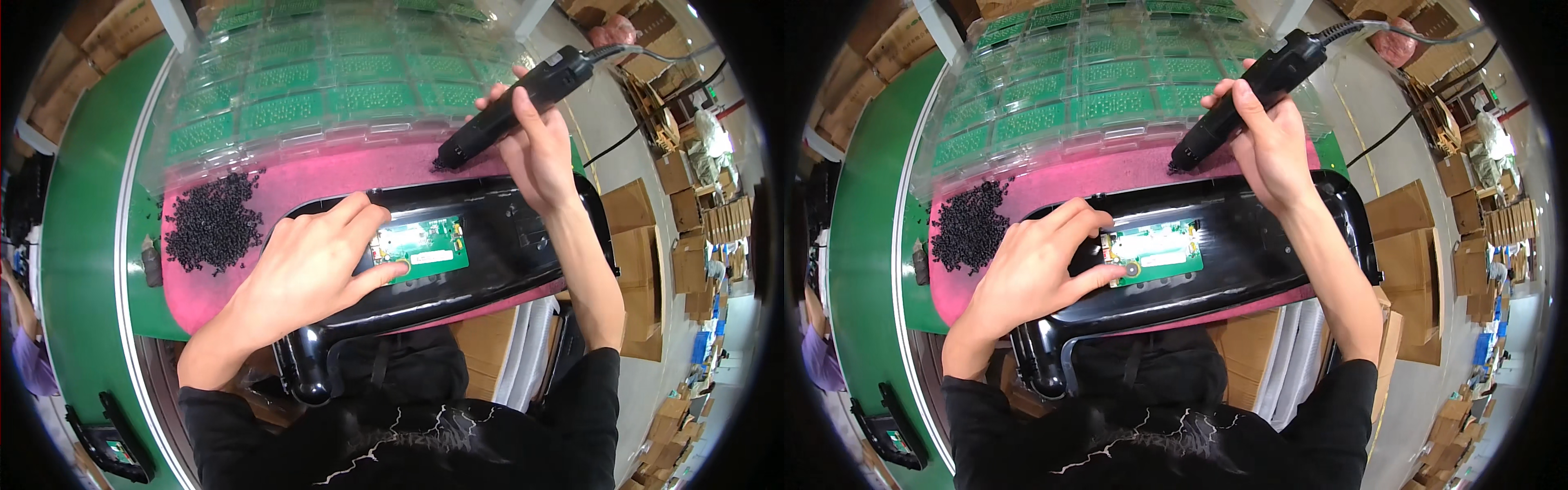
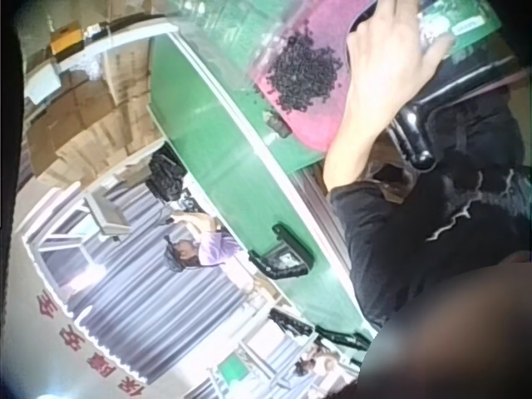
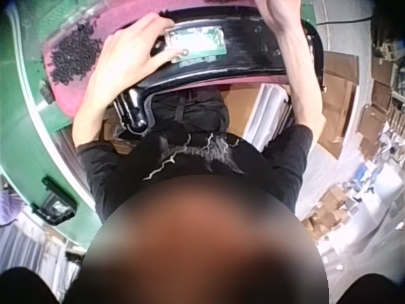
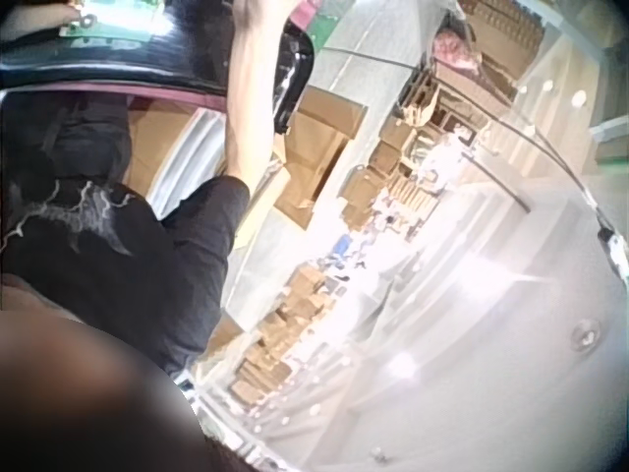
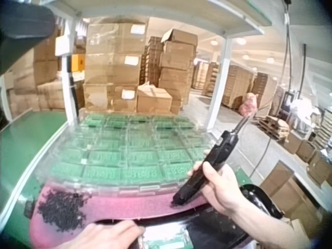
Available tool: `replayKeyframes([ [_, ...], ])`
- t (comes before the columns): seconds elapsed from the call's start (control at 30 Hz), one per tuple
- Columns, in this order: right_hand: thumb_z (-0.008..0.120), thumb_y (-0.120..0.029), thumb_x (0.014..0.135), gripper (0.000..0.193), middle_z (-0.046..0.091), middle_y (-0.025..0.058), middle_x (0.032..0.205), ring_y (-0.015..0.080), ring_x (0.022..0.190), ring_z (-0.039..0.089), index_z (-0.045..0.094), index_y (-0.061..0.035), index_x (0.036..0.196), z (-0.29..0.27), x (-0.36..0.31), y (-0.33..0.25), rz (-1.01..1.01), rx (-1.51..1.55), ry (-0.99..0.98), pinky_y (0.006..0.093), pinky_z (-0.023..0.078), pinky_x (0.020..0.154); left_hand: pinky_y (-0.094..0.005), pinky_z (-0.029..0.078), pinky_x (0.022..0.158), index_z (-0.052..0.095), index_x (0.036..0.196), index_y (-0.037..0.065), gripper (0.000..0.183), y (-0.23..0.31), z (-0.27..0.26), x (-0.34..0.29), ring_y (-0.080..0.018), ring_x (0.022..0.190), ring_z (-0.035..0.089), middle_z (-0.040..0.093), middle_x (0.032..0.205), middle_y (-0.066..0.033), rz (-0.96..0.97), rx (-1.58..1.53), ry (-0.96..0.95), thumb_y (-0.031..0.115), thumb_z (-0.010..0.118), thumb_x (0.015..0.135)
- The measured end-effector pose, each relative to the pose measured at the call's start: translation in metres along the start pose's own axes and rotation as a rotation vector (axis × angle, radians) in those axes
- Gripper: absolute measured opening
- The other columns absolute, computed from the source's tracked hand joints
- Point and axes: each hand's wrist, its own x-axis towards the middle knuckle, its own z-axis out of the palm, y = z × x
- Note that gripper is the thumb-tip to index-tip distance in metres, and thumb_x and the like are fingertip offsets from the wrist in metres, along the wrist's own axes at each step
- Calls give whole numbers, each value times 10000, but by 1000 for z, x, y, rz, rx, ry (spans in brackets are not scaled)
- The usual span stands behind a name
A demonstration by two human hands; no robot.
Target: The recorder is installing circuit boards into plastic housings using a power screwdriver on an assembly line.
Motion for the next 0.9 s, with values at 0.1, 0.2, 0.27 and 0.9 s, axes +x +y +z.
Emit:
replayKeyframes([
  [0.1, 517, -232, 1017, 427, 554, 97, 1118, 248, 1072, 534, 364, -63, 1378, 13, -6, -1, -239, 69, -10, 498, 412, 1024, -341, 505, 614, 610, 1067, 16, 420, -1, -2, 0, -252, 719, 626, 606, 907, -90, -46, -77, 102, 256, 789, 772],
  [0.2, 436, -309, 1045, 402, 512, 67, 1140, 222, 1094, 506, 377, -75, 1366, 34, -31, -16, -197, 323, -93, 515, 377, 1049, -316, 505, 590, 616, 1052, 14, 421, -5, 1, 8, -202, 731, 611, 632, 947, -85, 133, -133, 381, 166, 832, 723],
  [0.27, 441, -310, 1043, 410, 498, 62, 1133, 215, 1088, 509, 359, -86, 1376, 49, -46, -21, -163, 381, -112, 523, 393, 1032, -307, 504, 585, 617, 1047, 10, 429, -6, 1, 8, -202, 743, 613, 635, 953, -89, 145, -152, 406, 171, 839, 717],
  [0.9, 556, -479, 941, 366, 476, -45, 652, 85, 556, 455, 466, -152, 1080, 70, -82, -26, -285, 287, -318, 300, 372, 668, -344, 470, 464, 640, 806, 23, 175, -5, 11, 10, -230, 663, 602, 588, 707, -67, 476, -171, 375, 52, 765, 687],
])
